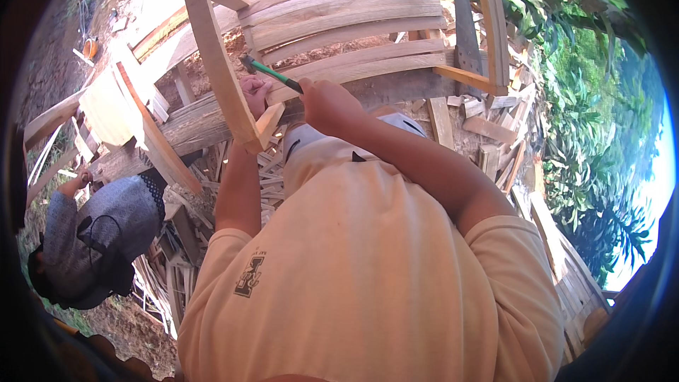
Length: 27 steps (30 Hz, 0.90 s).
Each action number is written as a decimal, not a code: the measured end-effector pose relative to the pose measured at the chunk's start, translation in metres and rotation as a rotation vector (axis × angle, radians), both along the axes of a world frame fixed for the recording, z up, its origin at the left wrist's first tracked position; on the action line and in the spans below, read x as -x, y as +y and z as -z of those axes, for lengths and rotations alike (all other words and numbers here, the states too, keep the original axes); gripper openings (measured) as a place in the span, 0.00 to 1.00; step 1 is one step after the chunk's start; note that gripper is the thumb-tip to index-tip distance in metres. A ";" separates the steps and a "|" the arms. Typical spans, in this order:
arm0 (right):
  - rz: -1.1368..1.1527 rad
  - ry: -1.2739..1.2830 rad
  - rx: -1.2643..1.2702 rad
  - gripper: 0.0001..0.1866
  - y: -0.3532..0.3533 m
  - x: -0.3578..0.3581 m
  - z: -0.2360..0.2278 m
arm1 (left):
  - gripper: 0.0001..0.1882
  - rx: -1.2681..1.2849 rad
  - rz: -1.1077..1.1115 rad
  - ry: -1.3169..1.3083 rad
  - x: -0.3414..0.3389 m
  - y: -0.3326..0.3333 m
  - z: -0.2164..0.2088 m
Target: The person assembles a wooden chair by hand, positioning slats and side frames onto a base structure. They use a hammer to drive nails into the joints to secure the components together. The assembly process involves repeated alignment and hammering of the wooden parts.
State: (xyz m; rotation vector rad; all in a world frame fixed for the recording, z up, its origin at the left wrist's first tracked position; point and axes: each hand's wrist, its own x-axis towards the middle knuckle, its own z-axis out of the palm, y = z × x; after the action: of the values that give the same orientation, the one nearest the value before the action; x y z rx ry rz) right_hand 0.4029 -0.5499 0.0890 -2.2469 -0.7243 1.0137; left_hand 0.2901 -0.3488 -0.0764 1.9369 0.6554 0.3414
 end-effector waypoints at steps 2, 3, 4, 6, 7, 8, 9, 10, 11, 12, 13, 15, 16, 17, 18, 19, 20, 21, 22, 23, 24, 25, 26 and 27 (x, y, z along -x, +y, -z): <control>0.033 -0.029 -0.045 0.10 0.000 0.002 0.003 | 0.09 0.037 -0.019 0.038 -0.004 -0.002 -0.012; 0.031 -0.041 -0.058 0.10 0.000 0.002 0.007 | 0.09 0.028 -0.002 0.062 -0.004 0.000 -0.014; 0.030 -0.053 -0.072 0.10 -0.001 0.002 0.010 | 0.10 0.019 0.016 0.085 -0.004 0.002 -0.017; -0.037 0.009 0.029 0.10 0.000 -0.001 0.012 | 0.10 0.021 0.036 0.123 -0.004 0.004 -0.018; -0.072 0.039 0.079 0.10 0.000 -0.003 0.010 | 0.10 0.032 0.039 0.137 -0.003 0.005 -0.017; -0.030 0.014 0.040 0.10 0.000 -0.004 0.007 | 0.10 0.044 0.042 0.152 -0.003 0.005 -0.015; 0.010 -0.005 0.001 0.09 0.000 -0.001 0.001 | 0.10 0.059 0.024 0.156 -0.001 0.004 -0.012; 0.052 -0.025 -0.038 0.09 0.000 0.000 -0.002 | 0.10 0.075 0.007 0.160 -0.001 0.003 -0.009; 0.043 -0.036 -0.046 0.10 -0.001 0.002 -0.002 | 0.10 0.091 -0.009 0.164 -0.001 0.002 -0.006; 0.028 -0.049 -0.055 0.10 0.000 0.003 -0.002 | 0.10 0.016 0.011 0.118 0.004 0.006 0.009; 0.014 -0.064 -0.067 0.11 0.000 0.003 -0.002 | 0.11 -0.062 0.027 0.072 0.007 0.009 0.019; -0.065 0.005 0.048 0.10 0.001 0.001 0.004 | 0.12 0.020 0.021 0.009 0.012 0.012 0.030; -0.105 0.037 0.107 0.10 0.002 -0.001 0.005 | 0.12 0.098 0.015 -0.023 0.012 0.012 0.031; -0.052 0.011 0.057 0.10 0.001 -0.001 0.005 | 0.12 0.172 0.009 -0.059 0.011 0.012 0.032; -0.022 -0.010 0.002 0.10 0.002 0.001 0.000 | 0.12 0.059 0.027 -0.042 0.015 0.016 0.042; 0.014 -0.027 -0.054 0.10 0.002 0.003 -0.003 | 0.11 0.059 0.031 -0.048 0.015 0.017 0.043; -0.005 -0.042 -0.058 0.10 0.003 0.002 -0.006 | 0.11 0.057 0.034 -0.056 0.014 0.018 0.044; -0.019 -0.054 -0.060 0.10 0.003 0.001 -0.007 | 0.10 0.067 0.019 -0.029 0.012 0.015 0.034; -0.028 -0.065 -0.062 0.10 0.002 0.000 -0.007 | 0.09 0.078 0.008 -0.001 0.009 0.013 0.019; -0.077 -0.047 0.001 0.10 0.002 -0.001 -0.007 | 0.08 0.106 -0.006 0.015 0.006 0.012 0.007; -0.124 -0.035 0.064 0.11 0.003 -0.004 -0.005 | 0.07 0.134 -0.017 0.031 0.002 0.010 -0.004; -0.182 -0.027 0.126 0.11 0.005 -0.006 -0.003 | 0.06 0.162 -0.040 0.047 0.001 0.009 -0.015; -0.139 -0.063 0.069 0.12 0.006 -0.005 -0.001 | 0.06 0.104 -0.032 0.036 0.002 0.012 -0.005; -0.096 -0.096 0.012 0.13 0.001 -0.002 0.000 | 0.06 0.049 -0.025 0.029 0.003 0.012 0.001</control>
State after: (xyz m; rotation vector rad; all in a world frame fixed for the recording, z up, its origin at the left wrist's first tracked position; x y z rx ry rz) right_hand 0.4048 -0.5485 0.0886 -2.3025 -0.8770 0.9625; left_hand 0.2866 -0.3371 -0.0772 1.8918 0.7007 0.3107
